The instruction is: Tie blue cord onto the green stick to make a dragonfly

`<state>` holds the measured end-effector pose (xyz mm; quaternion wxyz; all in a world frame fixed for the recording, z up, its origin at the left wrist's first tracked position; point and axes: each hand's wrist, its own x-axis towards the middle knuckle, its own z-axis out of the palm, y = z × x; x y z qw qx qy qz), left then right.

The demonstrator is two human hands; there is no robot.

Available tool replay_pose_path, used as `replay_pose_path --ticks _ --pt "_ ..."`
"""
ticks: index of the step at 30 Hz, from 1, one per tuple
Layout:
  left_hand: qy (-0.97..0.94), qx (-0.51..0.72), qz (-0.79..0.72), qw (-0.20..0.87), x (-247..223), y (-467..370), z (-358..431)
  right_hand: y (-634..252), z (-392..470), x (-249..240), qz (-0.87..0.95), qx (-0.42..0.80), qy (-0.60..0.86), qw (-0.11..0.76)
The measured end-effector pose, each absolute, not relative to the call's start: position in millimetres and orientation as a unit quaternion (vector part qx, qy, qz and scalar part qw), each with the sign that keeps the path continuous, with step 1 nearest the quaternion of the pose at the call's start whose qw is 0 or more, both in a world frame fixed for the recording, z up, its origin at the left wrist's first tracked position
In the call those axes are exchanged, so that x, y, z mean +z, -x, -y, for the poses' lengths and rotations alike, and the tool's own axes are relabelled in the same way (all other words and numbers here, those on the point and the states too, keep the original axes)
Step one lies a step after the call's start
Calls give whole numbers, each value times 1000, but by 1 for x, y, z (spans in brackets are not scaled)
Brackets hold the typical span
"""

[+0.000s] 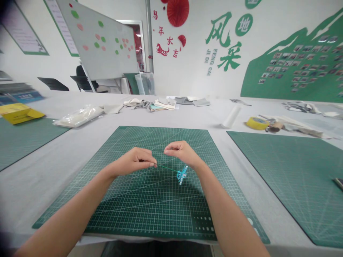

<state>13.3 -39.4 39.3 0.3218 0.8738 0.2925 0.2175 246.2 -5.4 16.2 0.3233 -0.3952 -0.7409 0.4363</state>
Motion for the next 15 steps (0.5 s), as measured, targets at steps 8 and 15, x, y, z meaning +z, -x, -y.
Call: replay_pose_path --ticks 8,15 --pt "-752 357 -380 404 31 -12 31 -235 6 1 624 589 400 321" --pt "-593 439 -488 467 15 -17 22 -219 13 -1 616 592 402 329"
